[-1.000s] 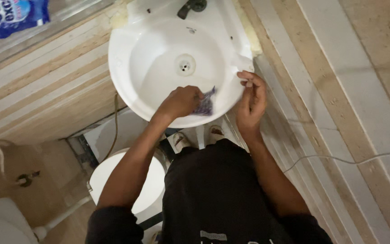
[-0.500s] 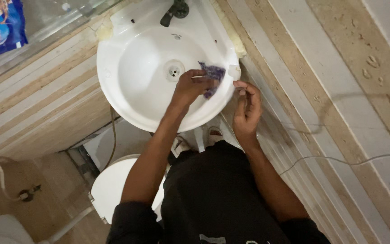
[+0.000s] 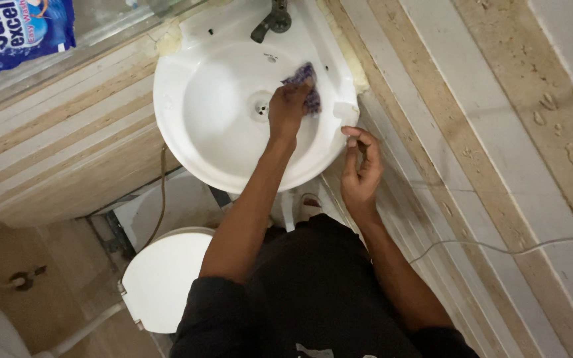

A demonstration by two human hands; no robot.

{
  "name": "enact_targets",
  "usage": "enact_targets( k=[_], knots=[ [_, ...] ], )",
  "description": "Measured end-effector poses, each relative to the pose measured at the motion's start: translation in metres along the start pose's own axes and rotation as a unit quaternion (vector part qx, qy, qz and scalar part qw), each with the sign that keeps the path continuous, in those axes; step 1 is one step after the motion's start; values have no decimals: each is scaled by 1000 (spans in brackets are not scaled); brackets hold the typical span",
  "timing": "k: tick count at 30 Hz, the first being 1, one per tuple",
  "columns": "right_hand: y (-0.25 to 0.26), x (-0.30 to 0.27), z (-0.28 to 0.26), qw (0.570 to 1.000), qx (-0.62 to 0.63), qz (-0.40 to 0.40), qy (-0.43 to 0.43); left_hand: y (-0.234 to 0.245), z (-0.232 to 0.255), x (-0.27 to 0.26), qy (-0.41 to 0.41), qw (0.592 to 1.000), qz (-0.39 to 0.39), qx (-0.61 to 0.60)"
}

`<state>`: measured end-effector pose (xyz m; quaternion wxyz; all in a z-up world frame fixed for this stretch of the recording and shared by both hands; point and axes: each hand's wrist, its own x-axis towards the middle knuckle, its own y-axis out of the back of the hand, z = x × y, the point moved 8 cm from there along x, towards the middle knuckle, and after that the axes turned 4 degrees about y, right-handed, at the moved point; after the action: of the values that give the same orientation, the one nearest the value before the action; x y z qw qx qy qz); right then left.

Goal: The person scrubs a white bathroom sink with a purple cloth, moving in circular motions across the basin and around the drain. The person repeatedly wipes the same areas without rinsing or visibly changing the sink's condition.

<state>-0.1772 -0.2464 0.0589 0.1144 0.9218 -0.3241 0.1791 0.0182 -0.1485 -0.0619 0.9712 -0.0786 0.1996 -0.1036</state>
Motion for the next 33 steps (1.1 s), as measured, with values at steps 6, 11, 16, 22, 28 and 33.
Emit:
enact_targets(
  k=[6,11,16,22,28,33],
  knots=[
    [7,0,-3,1000,-19,-1,15,5,14,16,14,993,110,35],
    [10,0,-9,999,-34,-4,13,6,5,35,-55,993,92,-46],
    [11,-5,-4,1000,-16,-10,2,17,-12,66,27,979,138,-148],
    [16,-8,1,1000,6,-7,16,22,11,63,112,975,91,-168],
    [8,-11,-11,999,-46,-15,8,16,18,47,43,993,39,-107],
    [-3,-13,-17,999,-37,-29,2,14,18,7,35,993,-76,78]
  ],
)
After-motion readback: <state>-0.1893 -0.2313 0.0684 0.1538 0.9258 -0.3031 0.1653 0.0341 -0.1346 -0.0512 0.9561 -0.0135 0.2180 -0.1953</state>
